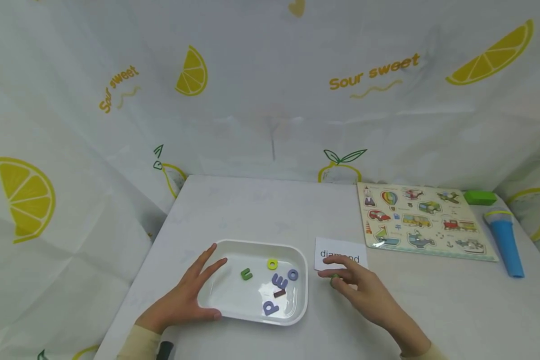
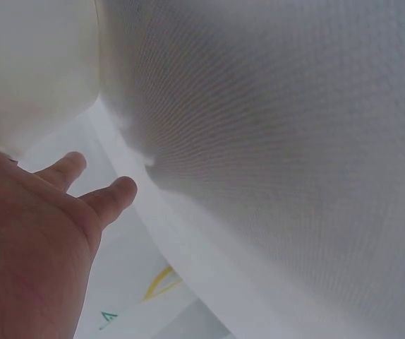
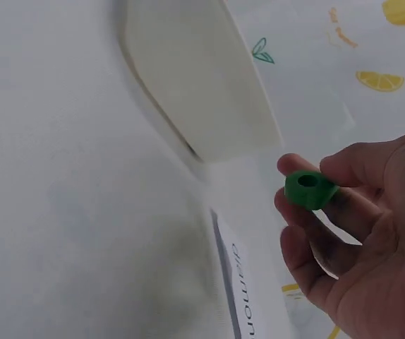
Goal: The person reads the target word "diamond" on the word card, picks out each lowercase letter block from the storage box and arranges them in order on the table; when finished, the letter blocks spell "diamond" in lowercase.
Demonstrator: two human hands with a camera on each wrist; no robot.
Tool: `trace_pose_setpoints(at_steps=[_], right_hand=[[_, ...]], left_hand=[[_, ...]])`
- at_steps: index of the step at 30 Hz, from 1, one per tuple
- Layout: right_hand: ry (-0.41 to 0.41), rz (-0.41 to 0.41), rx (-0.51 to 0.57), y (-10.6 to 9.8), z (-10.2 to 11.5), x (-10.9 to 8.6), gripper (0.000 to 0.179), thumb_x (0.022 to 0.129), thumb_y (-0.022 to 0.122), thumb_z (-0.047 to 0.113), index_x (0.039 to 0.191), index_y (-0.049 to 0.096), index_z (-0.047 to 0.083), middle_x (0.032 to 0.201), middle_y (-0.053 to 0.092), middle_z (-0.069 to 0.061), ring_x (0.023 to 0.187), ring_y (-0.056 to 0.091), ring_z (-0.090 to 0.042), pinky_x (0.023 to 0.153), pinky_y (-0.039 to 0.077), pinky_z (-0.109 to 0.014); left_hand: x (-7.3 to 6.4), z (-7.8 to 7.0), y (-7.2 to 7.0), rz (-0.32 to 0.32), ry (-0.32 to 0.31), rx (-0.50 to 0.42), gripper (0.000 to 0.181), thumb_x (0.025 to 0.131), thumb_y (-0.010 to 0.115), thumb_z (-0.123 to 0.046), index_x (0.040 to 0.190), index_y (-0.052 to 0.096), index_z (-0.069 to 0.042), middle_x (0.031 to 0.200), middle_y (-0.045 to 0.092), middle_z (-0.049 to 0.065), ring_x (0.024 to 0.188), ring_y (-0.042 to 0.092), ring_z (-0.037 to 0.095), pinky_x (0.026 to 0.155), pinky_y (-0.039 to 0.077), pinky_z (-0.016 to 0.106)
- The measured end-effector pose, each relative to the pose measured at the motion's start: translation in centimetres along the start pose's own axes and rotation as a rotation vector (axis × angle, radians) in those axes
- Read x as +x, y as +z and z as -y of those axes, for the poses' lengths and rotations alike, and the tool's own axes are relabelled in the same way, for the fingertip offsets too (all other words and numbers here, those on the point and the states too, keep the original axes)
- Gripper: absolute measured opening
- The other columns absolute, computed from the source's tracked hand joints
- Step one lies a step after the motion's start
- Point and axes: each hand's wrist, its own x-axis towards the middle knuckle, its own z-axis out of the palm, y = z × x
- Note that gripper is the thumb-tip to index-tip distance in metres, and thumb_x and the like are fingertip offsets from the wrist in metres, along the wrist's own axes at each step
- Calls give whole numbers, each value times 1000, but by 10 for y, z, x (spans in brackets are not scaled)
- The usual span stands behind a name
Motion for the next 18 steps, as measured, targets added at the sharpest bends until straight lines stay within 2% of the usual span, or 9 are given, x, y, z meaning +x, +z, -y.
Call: trace_pose_setpoints(at_steps=[4,9,12,15,18], right_hand=[[94,-24,-83,9,-7,3,43,94,69,1,132,60,18,109,75,5,99,70,-13,82,55,-28],[120,-85,-130,24,-15,8,41,84,78,-3,119,66,14,93,73,5,82,70,-9,76,56,-24],[97,-89,-163,32,-20,11,38,81,81,-3,112,69,13,88,69,8,80,69,-8,75,57,-25],[23,-84,-201,39,-24,12,37,78,82,-6,108,71,12,88,69,8,81,68,-9,76,57,-26],[-25,-105,-302,43,-27,13,36,77,84,-3,105,73,15,89,70,11,84,66,-8,79,57,-30]], left_hand=[[0,1,0,3,-1,2,110,70,83,-67,160,30,-34,170,-1,-2,151,12,39,101,34,70],[0,0,0,-3,8,-5,109,70,84,-65,160,31,-32,170,1,-1,151,12,39,101,34,71],[0,0,0,-8,11,-7,109,71,82,-67,160,31,-31,170,1,0,151,13,40,100,34,71],[1,0,0,-9,10,-2,109,70,81,-69,160,31,-32,170,1,0,150,13,40,101,34,71],[1,0,0,-7,8,0,109,70,82,-68,160,31,-32,170,1,0,150,14,41,100,34,72]])
